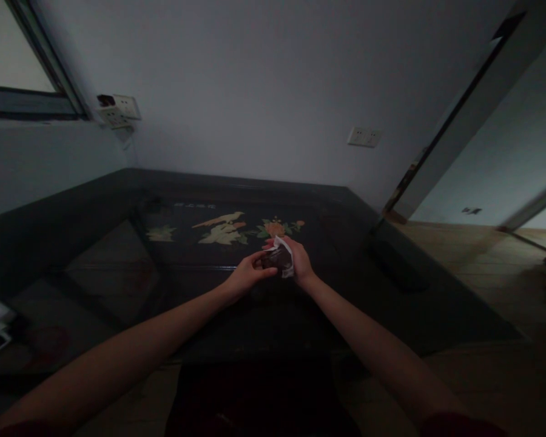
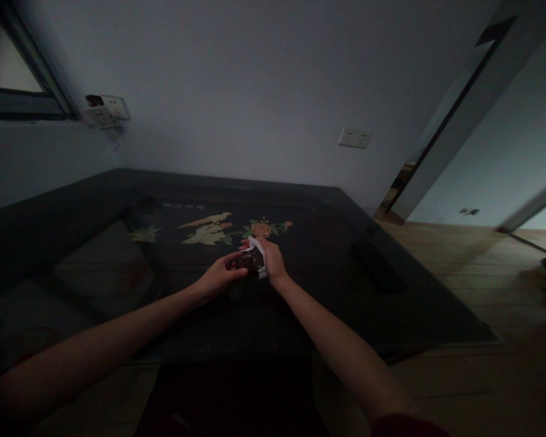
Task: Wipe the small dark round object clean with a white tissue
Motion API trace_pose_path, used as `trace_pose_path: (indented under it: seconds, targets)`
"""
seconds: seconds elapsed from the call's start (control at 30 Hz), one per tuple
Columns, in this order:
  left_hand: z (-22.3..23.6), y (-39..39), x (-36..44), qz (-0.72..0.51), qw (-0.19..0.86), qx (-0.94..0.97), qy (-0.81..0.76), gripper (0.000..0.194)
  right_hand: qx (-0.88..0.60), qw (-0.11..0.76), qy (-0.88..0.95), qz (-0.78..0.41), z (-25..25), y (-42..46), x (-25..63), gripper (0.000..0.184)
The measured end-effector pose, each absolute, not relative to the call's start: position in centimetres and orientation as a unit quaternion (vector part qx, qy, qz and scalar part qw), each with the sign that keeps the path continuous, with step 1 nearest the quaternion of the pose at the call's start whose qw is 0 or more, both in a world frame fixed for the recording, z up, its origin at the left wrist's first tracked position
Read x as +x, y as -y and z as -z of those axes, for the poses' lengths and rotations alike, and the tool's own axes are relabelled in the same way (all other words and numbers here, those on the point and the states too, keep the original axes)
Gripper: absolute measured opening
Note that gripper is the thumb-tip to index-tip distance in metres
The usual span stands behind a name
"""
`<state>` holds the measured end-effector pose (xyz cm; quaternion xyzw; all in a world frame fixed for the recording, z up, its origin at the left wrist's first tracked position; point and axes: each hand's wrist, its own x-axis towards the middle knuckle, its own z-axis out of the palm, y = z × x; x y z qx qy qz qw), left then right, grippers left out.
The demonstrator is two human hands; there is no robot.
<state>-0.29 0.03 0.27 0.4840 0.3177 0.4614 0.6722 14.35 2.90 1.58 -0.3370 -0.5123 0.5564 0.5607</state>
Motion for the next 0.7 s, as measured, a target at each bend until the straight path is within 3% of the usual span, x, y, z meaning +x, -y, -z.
trace_pose_path:
  seconds: [0.1, 0.17, 0.3, 0.5, 0.6, 0.7]
  targets:
    - [-0.5, 0.1, -0.3, -0.465, 0.672, 0.478, -0.321, 0.063, -0.33, 0.545, 0.478, -0.605, -1.4, -3.0, 14.2, 0.046]
    - [-0.5, 0.1, -0.3, -0.471, 0.672, 0.473, -0.32, 0.064, -0.343, 0.557, 0.496, -0.572, -1.6, -2.6, 14.1, 0.046]
    - [-0.4, 0.1, -0.2, -0.484, 0.668, 0.463, -0.324, 0.059, -0.364, 0.592, 0.627, -0.351, -2.4, -1.2, 14.3, 0.043]
    - [0.0, -0.1, -0.2, -0.487, 0.657, 0.479, -0.32, 0.042, -0.343, 0.502, 0.789, -0.089, -3.5, 0.5, 14.2, 0.035]
    - [-0.1, 0.0, -0.1, -0.492, 0.655, 0.478, -0.317, 0.039, -0.334, 0.495, 0.8, -0.064, -3.5, 0.4, 14.1, 0.033]
    - [-0.4, 0.2, 0.0, -0.49, 0.665, 0.473, -0.307, 0.038, -0.335, 0.526, 0.772, -0.122, -3.2, -0.3, 14.2, 0.032]
